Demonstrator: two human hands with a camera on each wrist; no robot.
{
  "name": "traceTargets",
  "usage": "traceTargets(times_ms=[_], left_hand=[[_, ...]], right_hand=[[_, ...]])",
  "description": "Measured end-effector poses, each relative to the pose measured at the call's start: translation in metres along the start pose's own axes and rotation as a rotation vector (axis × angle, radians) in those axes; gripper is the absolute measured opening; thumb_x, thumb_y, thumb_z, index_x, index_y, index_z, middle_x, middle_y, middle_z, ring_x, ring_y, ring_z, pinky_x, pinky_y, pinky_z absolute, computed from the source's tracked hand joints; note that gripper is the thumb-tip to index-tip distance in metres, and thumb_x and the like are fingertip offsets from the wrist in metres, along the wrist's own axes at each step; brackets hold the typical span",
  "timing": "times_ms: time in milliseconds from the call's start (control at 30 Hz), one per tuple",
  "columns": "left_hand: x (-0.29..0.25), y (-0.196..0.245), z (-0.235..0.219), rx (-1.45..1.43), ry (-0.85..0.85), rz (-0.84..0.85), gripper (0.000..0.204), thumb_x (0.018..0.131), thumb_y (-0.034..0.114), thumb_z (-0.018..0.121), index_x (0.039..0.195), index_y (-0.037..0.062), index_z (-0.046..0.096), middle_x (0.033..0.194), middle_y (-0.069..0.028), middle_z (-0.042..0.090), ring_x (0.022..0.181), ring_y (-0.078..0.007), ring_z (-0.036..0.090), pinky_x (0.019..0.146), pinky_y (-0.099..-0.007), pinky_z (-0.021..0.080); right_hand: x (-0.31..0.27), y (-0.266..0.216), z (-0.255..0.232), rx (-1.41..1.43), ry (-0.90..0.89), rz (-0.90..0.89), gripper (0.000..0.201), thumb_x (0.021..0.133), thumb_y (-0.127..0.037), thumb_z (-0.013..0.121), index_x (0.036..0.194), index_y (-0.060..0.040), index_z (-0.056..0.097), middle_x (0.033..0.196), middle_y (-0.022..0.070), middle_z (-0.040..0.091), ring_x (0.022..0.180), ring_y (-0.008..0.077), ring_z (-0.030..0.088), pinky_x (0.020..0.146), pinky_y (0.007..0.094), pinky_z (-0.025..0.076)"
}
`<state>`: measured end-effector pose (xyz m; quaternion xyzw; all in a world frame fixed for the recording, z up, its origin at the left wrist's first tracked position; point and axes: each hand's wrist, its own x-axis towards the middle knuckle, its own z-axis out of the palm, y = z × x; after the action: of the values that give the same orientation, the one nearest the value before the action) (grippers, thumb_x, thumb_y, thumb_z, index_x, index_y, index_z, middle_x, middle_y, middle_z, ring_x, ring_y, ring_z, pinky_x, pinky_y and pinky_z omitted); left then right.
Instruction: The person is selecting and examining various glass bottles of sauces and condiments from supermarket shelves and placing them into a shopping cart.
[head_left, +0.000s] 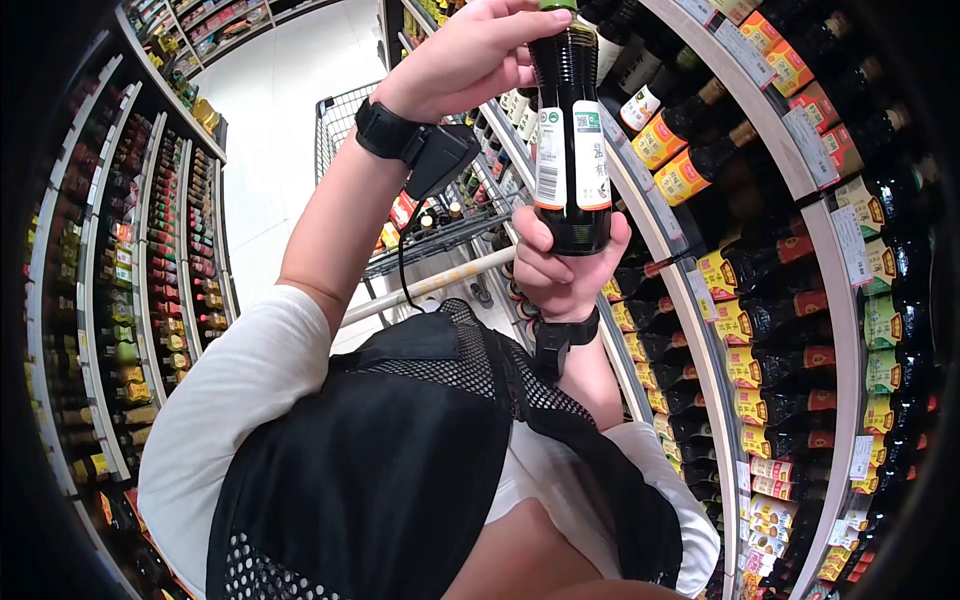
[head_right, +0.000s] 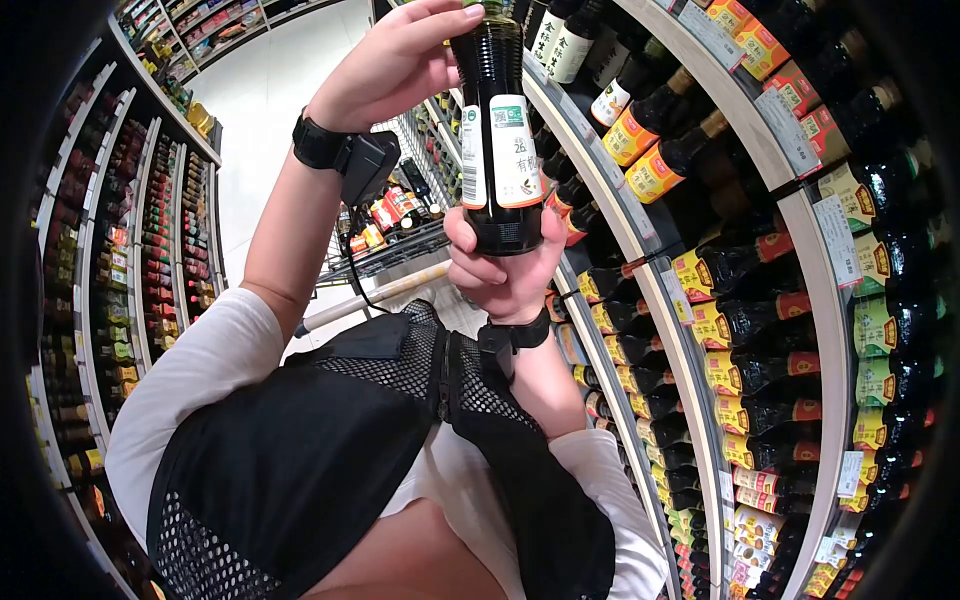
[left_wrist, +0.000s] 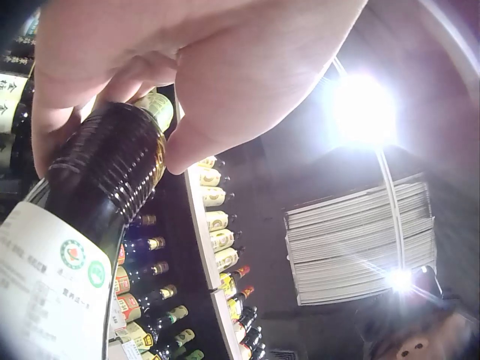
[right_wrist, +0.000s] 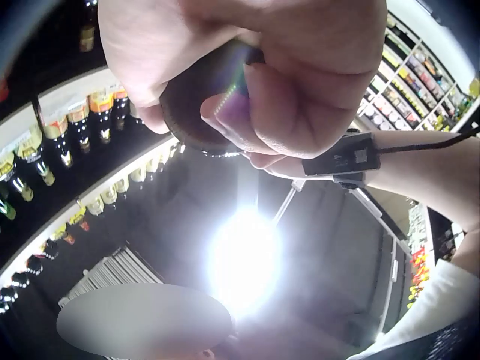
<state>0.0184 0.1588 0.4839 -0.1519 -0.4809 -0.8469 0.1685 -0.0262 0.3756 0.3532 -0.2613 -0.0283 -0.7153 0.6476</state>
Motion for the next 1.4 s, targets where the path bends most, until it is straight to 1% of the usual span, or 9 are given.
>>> traceTargets(times_ms=[233, 467, 633, 833, 967, 1133, 1200, 1300, 1400], left_hand=[[0.004, -0.005, 0.0, 0.036, -0.024, 0.021, 0.021, 0.104, 0.01, 0.059, 0.124, 0.0048, 0.055, 0.1, -0.0035, 0.069, 0.08, -0.0068, 0.066, 0.065, -0.0195, 0.052], [0.006, -0.008, 0.003, 0.02, 0.003, 0.016, 0.022, 0.104, 0.01, 0.059, 0.125, 0.0056, 0.055, 0.099, -0.0034, 0.069, 0.08, -0.0074, 0.067, 0.065, -0.0199, 0.054], [0.005, -0.009, 0.0, 0.021, 0.003, -0.029, 0.024, 0.104, 0.01, 0.059, 0.127, 0.0054, 0.054, 0.101, -0.0049, 0.07, 0.081, -0.0102, 0.07, 0.066, -0.0229, 0.058], [-0.004, -0.005, 0.019, 0.036, 0.19, -0.058, 0.025, 0.105, 0.012, 0.058, 0.128, 0.0038, 0.053, 0.104, -0.0069, 0.07, 0.082, -0.013, 0.071, 0.065, -0.0267, 0.06], [-0.012, -0.005, 0.022, 0.217, 0.303, -0.026, 0.021, 0.104, 0.015, 0.058, 0.123, 0.0042, 0.058, 0.104, -0.0053, 0.068, 0.083, -0.0144, 0.068, 0.069, -0.0304, 0.058], [-0.014, -0.005, 0.002, 0.232, 0.242, 0.022, 0.027, 0.104, 0.015, 0.061, 0.126, 0.0001, 0.063, 0.118, -0.0088, 0.068, 0.09, -0.0161, 0.071, 0.07, -0.0274, 0.06], [-0.015, -0.005, 0.001, 0.202, 0.222, 0.008, 0.026, 0.105, 0.016, 0.06, 0.124, -0.0001, 0.062, 0.116, -0.0099, 0.069, 0.093, -0.0179, 0.072, 0.074, -0.03, 0.061], [-0.014, -0.01, 0.013, 0.188, 0.291, 0.024, 0.026, 0.105, 0.016, 0.059, 0.125, -0.0004, 0.062, 0.116, -0.0111, 0.069, 0.091, -0.0178, 0.072, 0.075, -0.03, 0.061], [-0.015, -0.014, 0.009, 0.197, 0.283, 0.033, 0.026, 0.105, 0.017, 0.059, 0.126, 0.0006, 0.062, 0.118, -0.0105, 0.069, 0.094, -0.0165, 0.072, 0.074, -0.0283, 0.061]], right_hand=[[-0.002, -0.003, -0.004, 0.12, -0.036, 0.016, 0.099, 0.089, -0.058, 0.067, 0.163, -0.0187, 0.015, 0.095, 0.0089, 0.05, 0.048, 0.0054, 0.039, 0.05, 0.0212, 0.034], [-0.003, -0.005, -0.002, 0.098, -0.041, 0.0, 0.094, 0.089, -0.058, 0.067, 0.161, -0.0147, 0.023, 0.095, 0.0093, 0.05, 0.048, 0.0047, 0.038, 0.049, 0.0207, 0.033], [-0.006, -0.007, -0.004, -0.038, 0.018, 0.003, 0.08, 0.085, -0.063, 0.068, 0.13, 0.0004, 0.049, 0.096, 0.0086, 0.051, 0.047, 0.0032, 0.037, 0.046, 0.0193, 0.031], [-0.007, -0.006, 0.005, -0.324, 0.21, -0.021, 0.081, 0.081, -0.066, 0.069, 0.109, 0.0073, 0.049, 0.091, 0.0056, 0.051, 0.047, 0.0037, 0.036, 0.046, 0.0208, 0.028], [-0.006, -0.006, 0.01, -0.479, 0.265, -0.046, 0.079, 0.081, -0.063, 0.07, 0.112, 0.0074, 0.051, 0.093, 0.0081, 0.056, 0.047, 0.0052, 0.037, 0.047, 0.0216, 0.026], [0.007, 0.001, 0.034, -0.909, 0.492, -0.322, 0.081, 0.079, -0.04, 0.081, 0.138, 0.0006, 0.044, 0.101, 0.0146, 0.063, 0.059, 0.0098, 0.053, 0.05, 0.0216, 0.041], [0.008, 0.001, 0.029, -0.931, 0.469, -0.344, 0.089, 0.078, -0.03, 0.084, 0.148, -0.0037, 0.037, 0.102, 0.0123, 0.064, 0.067, 0.0107, 0.059, 0.053, 0.022, 0.046], [0.009, 0.004, 0.032, -1.071, 0.485, -0.417, 0.096, 0.078, -0.02, 0.084, 0.153, 0.0067, 0.03, 0.134, 0.0124, 0.058, 0.12, 0.0168, 0.059, 0.106, 0.0332, 0.046], [0.011, 0.005, 0.035, -1.151, 0.48, -0.448, 0.097, 0.078, -0.021, 0.084, 0.154, 0.0071, 0.029, 0.133, 0.0125, 0.058, 0.118, 0.0166, 0.059, 0.104, 0.0329, 0.047]])
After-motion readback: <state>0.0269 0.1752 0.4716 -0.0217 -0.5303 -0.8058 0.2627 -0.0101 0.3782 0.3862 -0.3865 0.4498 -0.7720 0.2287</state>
